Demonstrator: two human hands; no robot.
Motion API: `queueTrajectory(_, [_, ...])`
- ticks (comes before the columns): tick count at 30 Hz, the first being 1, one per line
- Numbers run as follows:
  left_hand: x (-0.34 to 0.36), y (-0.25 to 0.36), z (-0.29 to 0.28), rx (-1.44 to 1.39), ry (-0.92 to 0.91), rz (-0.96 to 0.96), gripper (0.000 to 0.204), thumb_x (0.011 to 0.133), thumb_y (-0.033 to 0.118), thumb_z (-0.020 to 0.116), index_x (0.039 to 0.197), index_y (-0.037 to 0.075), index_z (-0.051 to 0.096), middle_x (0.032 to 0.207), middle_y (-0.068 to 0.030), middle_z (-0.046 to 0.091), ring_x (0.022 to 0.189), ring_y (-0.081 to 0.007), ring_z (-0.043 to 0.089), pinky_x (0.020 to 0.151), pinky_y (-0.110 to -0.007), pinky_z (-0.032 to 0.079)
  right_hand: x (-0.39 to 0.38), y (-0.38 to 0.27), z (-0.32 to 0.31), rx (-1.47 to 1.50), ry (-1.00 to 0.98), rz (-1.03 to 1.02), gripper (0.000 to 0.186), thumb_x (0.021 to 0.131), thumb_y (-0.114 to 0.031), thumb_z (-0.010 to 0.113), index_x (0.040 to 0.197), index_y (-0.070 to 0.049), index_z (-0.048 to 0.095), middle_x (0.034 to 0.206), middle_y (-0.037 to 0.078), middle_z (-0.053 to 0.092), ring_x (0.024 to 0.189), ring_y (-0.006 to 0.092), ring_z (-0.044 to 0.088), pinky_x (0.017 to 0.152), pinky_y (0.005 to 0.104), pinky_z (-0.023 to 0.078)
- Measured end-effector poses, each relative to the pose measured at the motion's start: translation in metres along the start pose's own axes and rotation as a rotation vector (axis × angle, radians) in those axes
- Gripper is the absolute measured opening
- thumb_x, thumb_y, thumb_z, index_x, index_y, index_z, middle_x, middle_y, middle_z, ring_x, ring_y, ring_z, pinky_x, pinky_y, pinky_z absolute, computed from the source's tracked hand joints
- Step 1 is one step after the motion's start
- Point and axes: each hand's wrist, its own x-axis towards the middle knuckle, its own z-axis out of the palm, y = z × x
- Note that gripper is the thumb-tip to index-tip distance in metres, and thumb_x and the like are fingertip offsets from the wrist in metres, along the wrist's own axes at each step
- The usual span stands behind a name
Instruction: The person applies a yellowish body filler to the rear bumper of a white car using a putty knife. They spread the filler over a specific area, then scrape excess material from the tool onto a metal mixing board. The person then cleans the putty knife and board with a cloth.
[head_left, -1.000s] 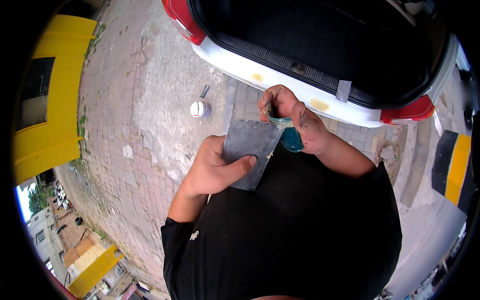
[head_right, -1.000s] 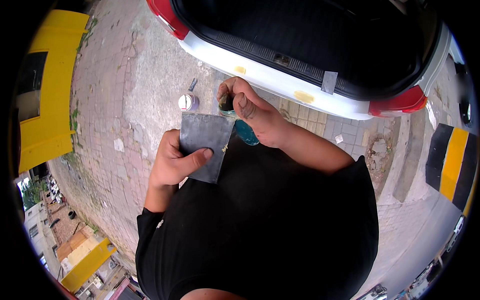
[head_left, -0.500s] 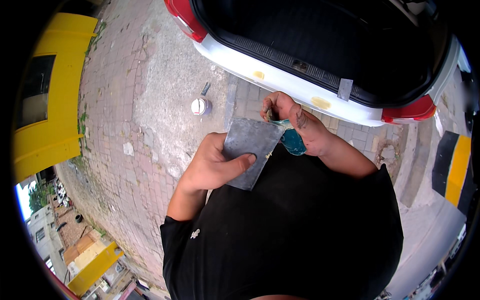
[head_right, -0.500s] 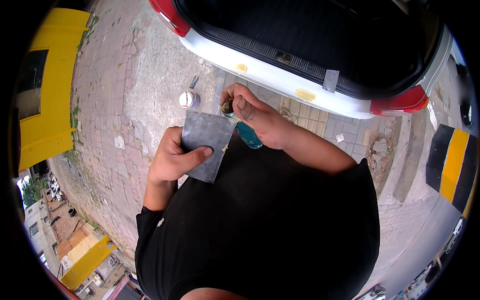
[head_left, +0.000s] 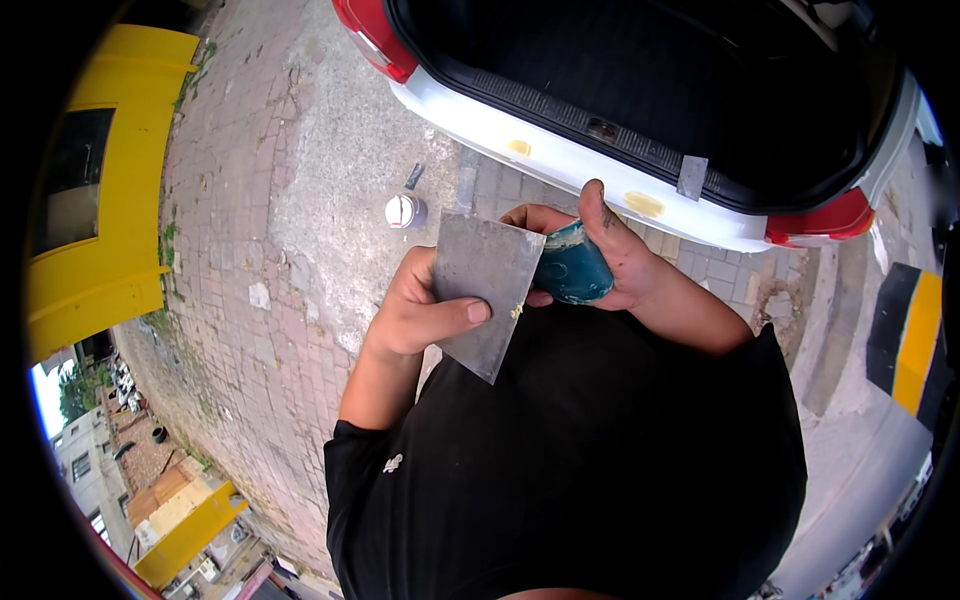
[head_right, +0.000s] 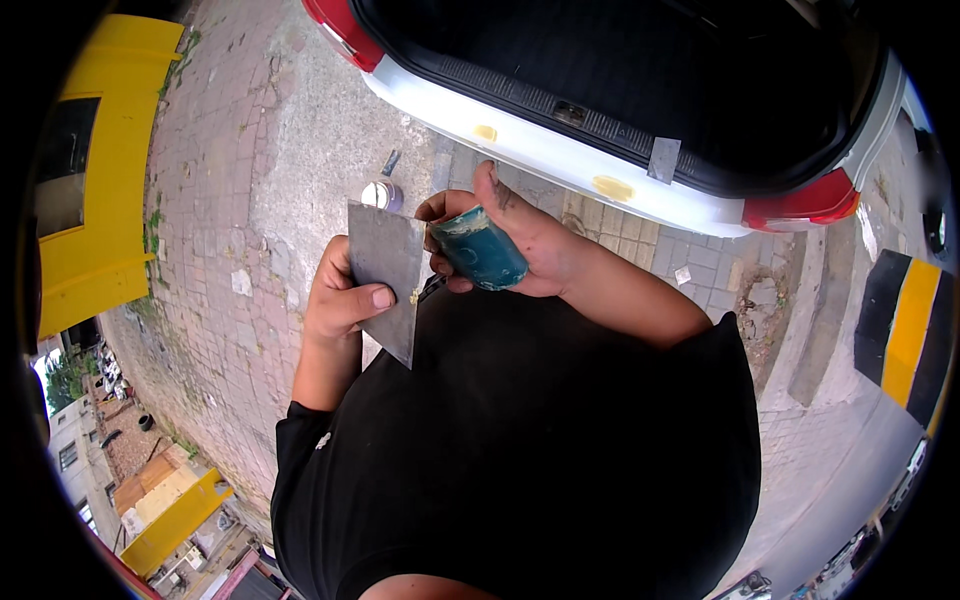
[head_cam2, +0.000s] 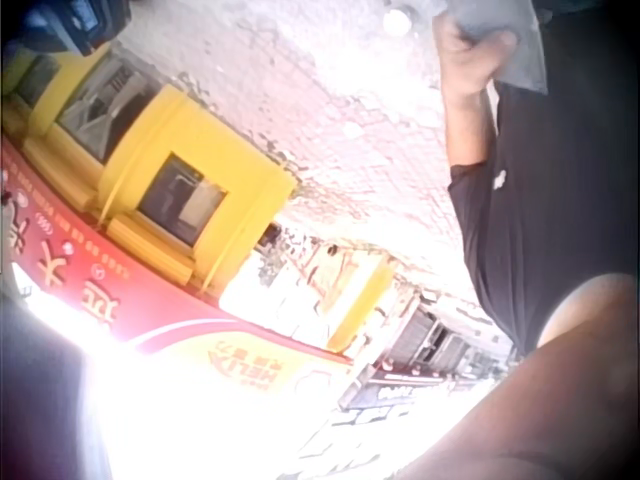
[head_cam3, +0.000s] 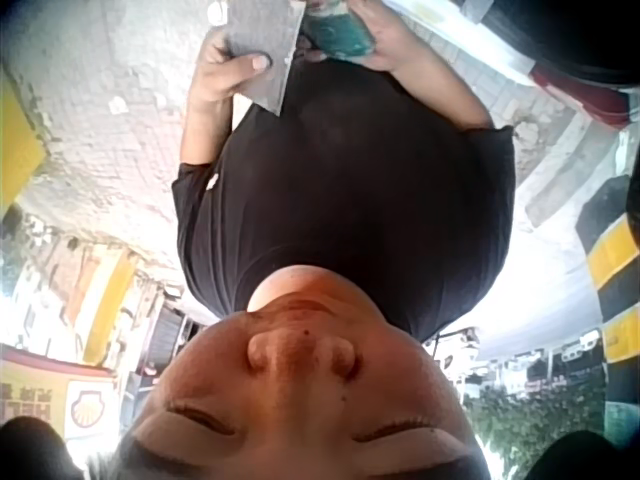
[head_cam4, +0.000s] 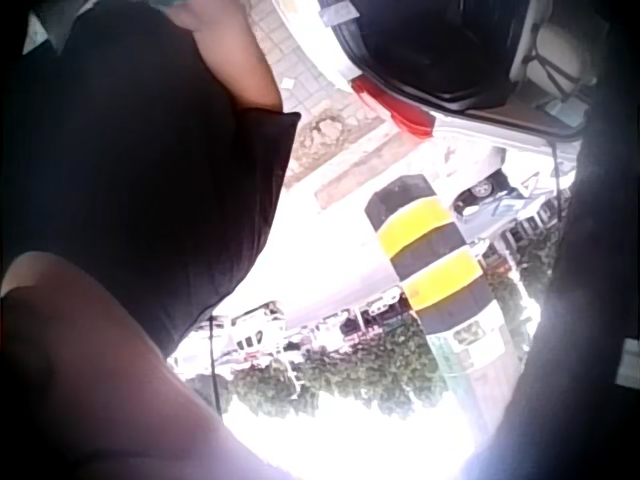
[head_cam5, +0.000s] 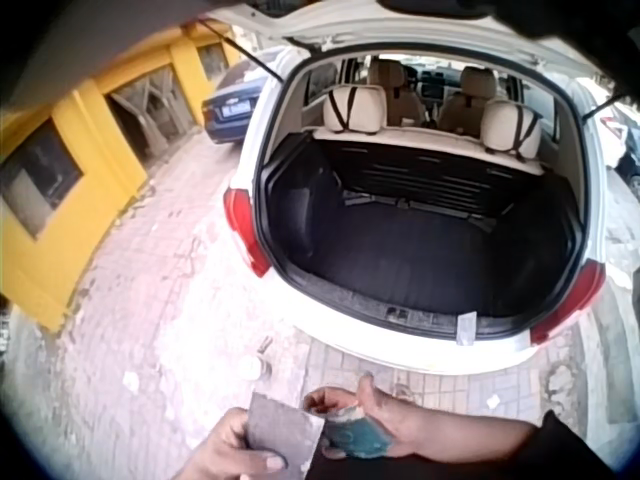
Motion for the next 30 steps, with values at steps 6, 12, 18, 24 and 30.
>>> queueTrajectory(6, [-0.005, -0.017, 0.015, 0.356, 0.338, 0.037, 0.023, 0.090, 0.004, 0.066, 0.112, -0.003, 0.063, 0.099, -0.0053, 0.069, 0.088, -0.0092, 0.062, 0.079, -0.025, 0.051, -0.004, 0.008, 0.016, -0.346, 0.067, -0.227, 0.125, 0.067, -0.082, 0.062, 0.148, 0.002, 0.017, 0.142, 0.018, 0.033, 0.137, 0.0282, 0.032, 0.111, 0.0439, 0.031])
queueTrajectory(12, [-0.013, -0.017, 0.028, 0.486, 0.258, 0.106, 0.014, 0.090, 0.005, 0.066, 0.101, -0.004, 0.066, 0.090, -0.0048, 0.070, 0.081, -0.0081, 0.063, 0.072, -0.024, 0.051, -0.025, 0.006, 0.024, -0.671, -0.098, -0.207, 0.125, 0.062, -0.056, 0.087, 0.147, 0.001, 0.016, 0.140, 0.017, 0.035, 0.134, 0.0278, 0.035, 0.111, 0.0426, 0.031])
queueTrajectory(18, [-0.012, -0.020, 0.026, 0.419, 0.300, 0.059, 0.015, 0.090, 0.005, 0.066, 0.103, -0.004, 0.066, 0.091, -0.0047, 0.070, 0.082, -0.0075, 0.062, 0.072, -0.024, 0.051, -0.024, 0.012, 0.030, -0.503, 0.086, -0.164, 0.106, 0.066, -0.042, 0.090, 0.142, 0.001, 0.030, 0.129, 0.011, 0.049, 0.122, 0.0212, 0.048, 0.104, 0.0370, 0.039])
queueTrajectory(24, [-0.010, -0.022, 0.030, 0.396, 0.292, 0.077, 0.016, 0.090, 0.005, 0.066, 0.104, -0.003, 0.066, 0.092, -0.0041, 0.070, 0.082, -0.0075, 0.062, 0.071, -0.024, 0.051, -0.022, 0.013, 0.026, -0.637, -0.003, -0.315, 0.092, 0.067, -0.037, 0.091, 0.135, 0.000, 0.040, 0.123, 0.009, 0.054, 0.116, 0.0182, 0.052, 0.099, 0.0349, 0.044])
queueTrajectory(30, [-0.009, -0.028, 0.030, 0.430, 0.274, 0.053, 0.014, 0.090, 0.006, 0.065, 0.102, -0.002, 0.067, 0.092, -0.0054, 0.071, 0.083, -0.0084, 0.063, 0.073, -0.025, 0.051, -0.020, 0.018, 0.024, -0.699, -0.021, -0.369, 0.086, 0.067, -0.031, 0.092, 0.132, -0.002, 0.044, 0.123, 0.009, 0.055, 0.113, 0.0170, 0.054, 0.097, 0.0337, 0.046])
